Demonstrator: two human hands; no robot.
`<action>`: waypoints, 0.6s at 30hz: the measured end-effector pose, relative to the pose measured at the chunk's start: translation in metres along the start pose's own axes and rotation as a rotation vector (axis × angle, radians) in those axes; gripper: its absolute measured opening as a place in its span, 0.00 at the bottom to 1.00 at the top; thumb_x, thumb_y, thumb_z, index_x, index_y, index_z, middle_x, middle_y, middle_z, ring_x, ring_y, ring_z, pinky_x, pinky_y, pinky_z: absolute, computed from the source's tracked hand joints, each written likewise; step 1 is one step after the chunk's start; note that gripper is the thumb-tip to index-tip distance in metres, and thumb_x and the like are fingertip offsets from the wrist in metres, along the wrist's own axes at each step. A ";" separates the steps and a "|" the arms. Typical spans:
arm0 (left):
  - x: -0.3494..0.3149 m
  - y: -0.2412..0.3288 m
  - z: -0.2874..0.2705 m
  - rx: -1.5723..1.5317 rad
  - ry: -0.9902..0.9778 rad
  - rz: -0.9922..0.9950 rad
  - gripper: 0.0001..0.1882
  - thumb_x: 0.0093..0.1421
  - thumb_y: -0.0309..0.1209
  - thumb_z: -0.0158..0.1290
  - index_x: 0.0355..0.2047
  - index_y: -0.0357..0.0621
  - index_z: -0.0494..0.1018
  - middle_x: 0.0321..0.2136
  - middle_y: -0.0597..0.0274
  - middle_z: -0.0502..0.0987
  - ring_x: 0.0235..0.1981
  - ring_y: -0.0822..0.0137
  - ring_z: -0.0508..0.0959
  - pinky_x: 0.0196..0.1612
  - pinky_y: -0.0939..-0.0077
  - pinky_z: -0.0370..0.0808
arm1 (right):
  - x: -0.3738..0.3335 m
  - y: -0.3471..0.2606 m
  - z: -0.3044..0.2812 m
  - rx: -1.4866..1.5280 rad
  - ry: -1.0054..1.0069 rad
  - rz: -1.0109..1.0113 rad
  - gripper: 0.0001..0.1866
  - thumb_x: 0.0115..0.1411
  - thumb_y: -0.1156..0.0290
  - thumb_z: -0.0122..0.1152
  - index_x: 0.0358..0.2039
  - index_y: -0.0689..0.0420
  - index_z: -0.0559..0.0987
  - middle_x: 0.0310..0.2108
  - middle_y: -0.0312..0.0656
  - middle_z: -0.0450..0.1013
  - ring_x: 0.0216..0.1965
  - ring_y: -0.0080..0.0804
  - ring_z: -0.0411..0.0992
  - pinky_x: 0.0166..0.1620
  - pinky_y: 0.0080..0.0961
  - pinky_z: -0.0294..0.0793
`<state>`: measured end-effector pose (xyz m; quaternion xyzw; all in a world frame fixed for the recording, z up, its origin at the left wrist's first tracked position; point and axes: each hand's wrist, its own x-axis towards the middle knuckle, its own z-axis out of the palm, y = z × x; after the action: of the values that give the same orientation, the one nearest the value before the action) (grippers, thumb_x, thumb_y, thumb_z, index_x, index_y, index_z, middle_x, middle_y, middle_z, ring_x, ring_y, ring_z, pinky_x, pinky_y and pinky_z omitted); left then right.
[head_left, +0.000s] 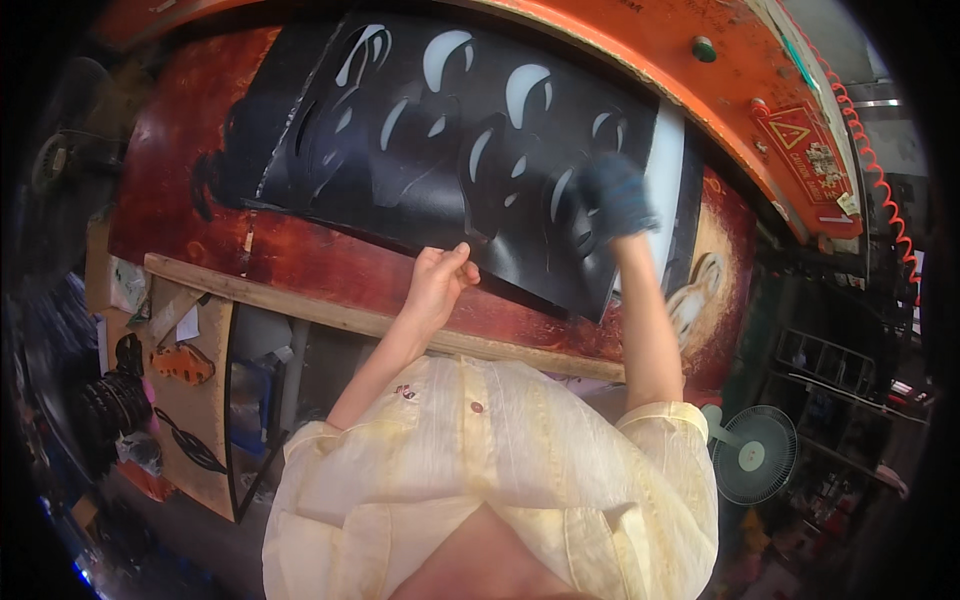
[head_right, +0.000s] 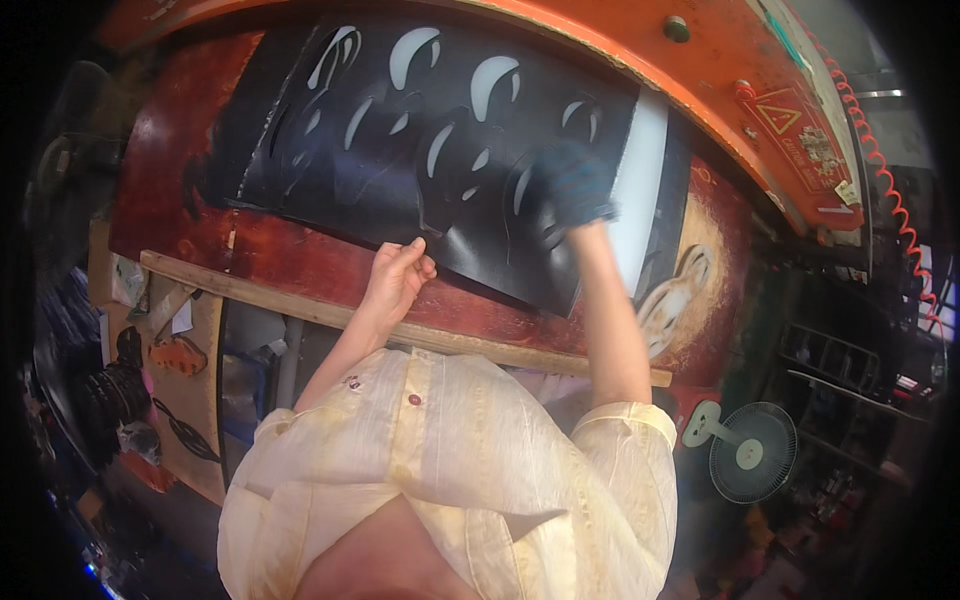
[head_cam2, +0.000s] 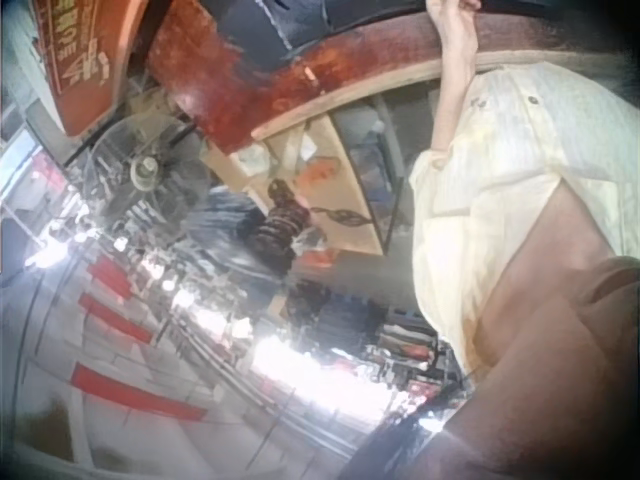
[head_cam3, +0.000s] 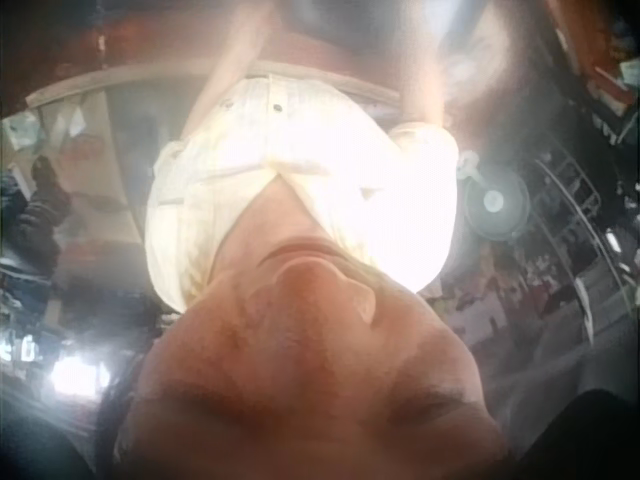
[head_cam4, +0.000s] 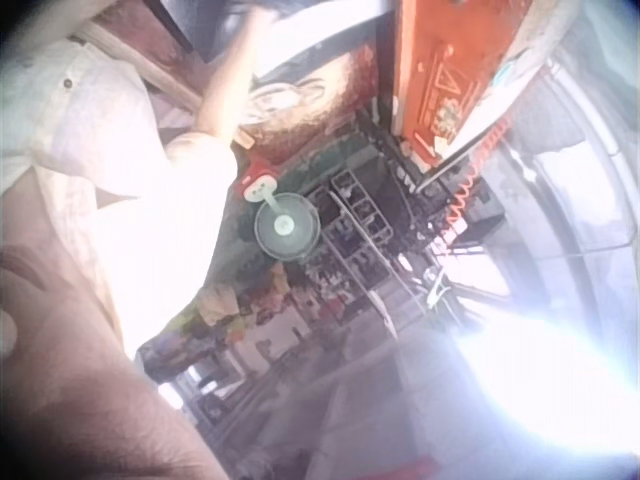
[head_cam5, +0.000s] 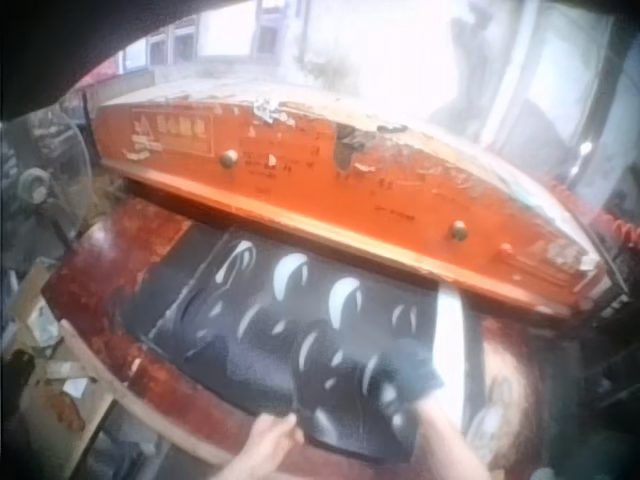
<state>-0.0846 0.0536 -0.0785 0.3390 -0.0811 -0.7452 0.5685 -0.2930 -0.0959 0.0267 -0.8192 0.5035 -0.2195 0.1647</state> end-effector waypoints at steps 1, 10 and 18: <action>0.002 -0.001 0.001 -0.006 -0.002 0.002 0.07 0.63 0.30 0.53 0.41 0.45 0.70 0.31 0.69 0.74 0.29 0.74 0.75 0.31 0.77 0.72 | -0.008 -0.016 0.008 -0.261 -0.088 -0.083 0.19 0.54 0.51 0.58 0.23 0.55 0.77 0.18 0.43 0.70 0.24 0.41 0.72 0.29 0.37 0.71; 0.006 0.005 0.007 0.387 0.133 0.084 0.16 0.64 0.37 0.52 0.46 0.40 0.72 0.38 0.63 0.77 0.25 0.76 0.73 0.25 0.86 0.68 | -0.020 -0.039 0.057 -0.135 -0.637 -0.193 0.24 0.58 0.46 0.49 0.31 0.56 0.79 0.29 0.50 0.76 0.33 0.51 0.75 0.34 0.41 0.73; 0.006 0.004 0.014 0.213 0.024 0.090 0.13 0.62 0.36 0.55 0.43 0.43 0.73 0.38 0.64 0.75 0.21 0.73 0.73 0.24 0.81 0.71 | -0.019 0.010 0.082 -0.183 0.010 -0.211 0.06 0.54 0.70 0.54 0.31 0.57 0.76 0.31 0.46 0.75 0.34 0.44 0.75 0.34 0.39 0.72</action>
<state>-0.0903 0.0427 -0.0685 0.4023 -0.1682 -0.7019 0.5632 -0.2646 -0.0795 -0.0515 -0.8782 0.4333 -0.1928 0.0626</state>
